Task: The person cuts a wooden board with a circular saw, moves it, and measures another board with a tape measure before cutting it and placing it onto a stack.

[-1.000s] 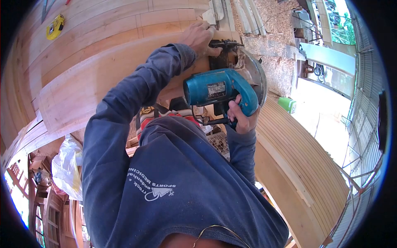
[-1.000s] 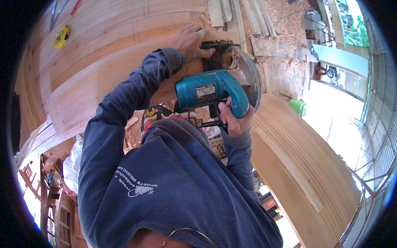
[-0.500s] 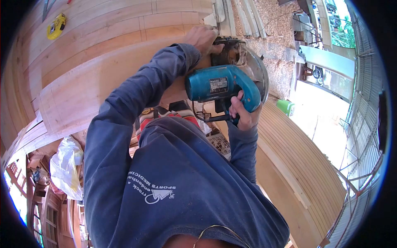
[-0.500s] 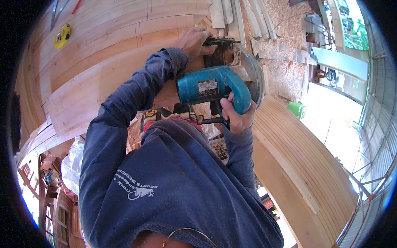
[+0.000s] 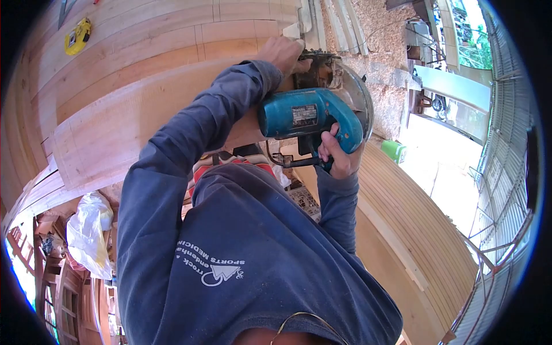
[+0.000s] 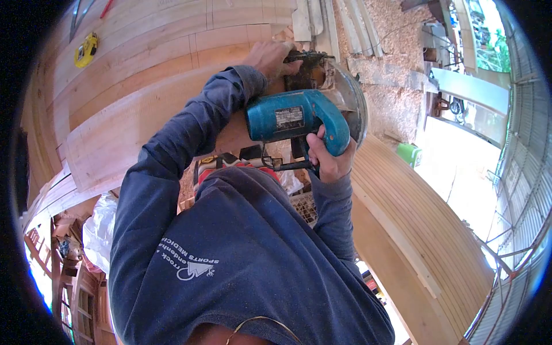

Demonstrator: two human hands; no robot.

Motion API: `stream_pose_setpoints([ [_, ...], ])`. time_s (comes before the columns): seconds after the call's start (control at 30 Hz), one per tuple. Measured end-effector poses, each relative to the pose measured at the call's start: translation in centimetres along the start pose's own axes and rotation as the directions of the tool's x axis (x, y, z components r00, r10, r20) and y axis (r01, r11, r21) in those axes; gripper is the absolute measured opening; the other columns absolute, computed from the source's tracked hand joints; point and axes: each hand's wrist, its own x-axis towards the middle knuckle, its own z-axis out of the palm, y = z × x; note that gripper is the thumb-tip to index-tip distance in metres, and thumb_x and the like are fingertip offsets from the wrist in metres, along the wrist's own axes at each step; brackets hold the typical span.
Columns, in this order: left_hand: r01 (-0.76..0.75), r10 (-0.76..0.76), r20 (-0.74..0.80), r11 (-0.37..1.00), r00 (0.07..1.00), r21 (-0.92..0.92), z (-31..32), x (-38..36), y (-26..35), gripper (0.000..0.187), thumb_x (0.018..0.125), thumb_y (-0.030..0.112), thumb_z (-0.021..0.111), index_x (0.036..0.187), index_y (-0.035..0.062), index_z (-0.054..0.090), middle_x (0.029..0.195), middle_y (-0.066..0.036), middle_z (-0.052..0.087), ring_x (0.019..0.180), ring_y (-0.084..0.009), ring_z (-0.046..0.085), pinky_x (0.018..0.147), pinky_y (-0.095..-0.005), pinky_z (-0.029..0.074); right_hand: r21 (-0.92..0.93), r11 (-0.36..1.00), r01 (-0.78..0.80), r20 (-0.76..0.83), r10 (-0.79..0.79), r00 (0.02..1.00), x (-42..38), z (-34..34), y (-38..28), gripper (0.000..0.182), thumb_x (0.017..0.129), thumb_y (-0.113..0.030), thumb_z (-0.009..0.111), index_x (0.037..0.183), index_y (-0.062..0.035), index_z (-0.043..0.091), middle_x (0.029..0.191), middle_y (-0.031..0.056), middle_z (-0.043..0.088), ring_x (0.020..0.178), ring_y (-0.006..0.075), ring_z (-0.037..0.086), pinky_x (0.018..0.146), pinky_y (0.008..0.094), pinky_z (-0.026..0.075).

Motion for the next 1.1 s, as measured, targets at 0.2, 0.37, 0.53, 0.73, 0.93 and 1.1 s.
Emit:
stream_pose_setpoints([
  [0.2,0.139,-0.085,0.206,0.954,0.975,-0.264,-1.7,0.8,-2.4,0.06,0.086,0.054,0.082,0.113,0.001,0.076,0.101,-0.021,0.077,0.097,-0.0345,0.075,0.09,-0.0444,0.057,-0.026,1.0,0.009,0.007,-0.009,1.0,-0.1,-0.1,0.1,0.016,0.091,-0.001,0.075,0.095,-0.0042,0.059,0.069,0.0021,0.056,0.053,0.0098,0.051,0.049,0.0262,0.038],
  [0.37,0.183,-0.056,0.386,0.936,0.921,-0.302,-3.0,0.8,-3.8,0.066,0.078,0.056,0.089,0.113,0.0015,0.08,0.106,-0.019,0.079,0.098,-0.0312,0.075,0.093,-0.0423,0.058,-0.023,1.0,0.004,0.015,-0.004,1.0,-0.1,-0.1,0.1,0.016,0.091,-0.001,0.075,0.095,-0.0035,0.059,0.068,0.0025,0.056,0.054,0.01,0.052,0.049,0.0262,0.039],
  [0.53,0.299,-0.142,0.459,0.909,0.877,-0.291,-4.5,0.7,-3.6,0.064,0.075,0.052,0.092,0.113,0.001,0.081,0.102,-0.017,0.08,0.092,-0.0279,0.076,0.089,-0.041,0.058,-0.073,0.997,-0.018,0.043,0.021,0.999,-0.1,-0.4,0.0,0.019,0.09,0.003,0.071,0.102,-0.0021,0.057,0.08,0.0042,0.056,0.055,0.0114,0.053,0.05,0.0274,0.042],
  [0.73,0.252,-0.084,0.46,0.914,0.884,-0.318,-4.9,0.0,-3.4,0.052,0.08,0.046,0.091,0.106,0.0026,0.082,0.09,-0.013,0.08,0.083,-0.0243,0.074,0.08,-0.0408,0.056,-0.067,0.998,0.01,0.043,-0.007,0.999,-0.1,-0.1,-0.1,0.022,0.09,0.005,0.071,0.106,-0.0008,0.057,0.085,0.0054,0.057,0.055,0.0122,0.053,0.05,0.0279,0.043],
  [0.93,0.219,-0.064,0.466,0.932,0.882,-0.287,-4.7,-0.3,-3.2,0.047,0.082,0.044,0.089,0.093,0.0001,0.08,0.07,-0.01,0.07,0.067,-0.0207,0.065,0.068,-0.0431,0.05,-0.063,0.998,-0.003,0.054,0.006,0.999,0.0,-0.2,-0.3,0.023,0.089,0.005,0.072,0.106,-0.0002,0.057,0.085,0.0059,0.057,0.054,0.0123,0.053,0.049,0.0278,0.043],
  [1.1,0.184,-0.056,0.427,0.947,0.903,-0.264,-4.1,-0.7,-3.1,0.044,0.081,0.047,0.088,0.09,0.0043,0.082,0.064,-0.012,0.065,0.061,-0.0249,0.064,0.064,-0.0443,0.049,-0.068,0.998,0.011,0.058,-0.007,0.998,-0.2,-0.3,-0.1,0.023,0.09,0.004,0.071,0.107,-0.0004,0.056,0.085,0.0059,0.056,0.055,0.0125,0.053,0.05,0.028,0.044],
])
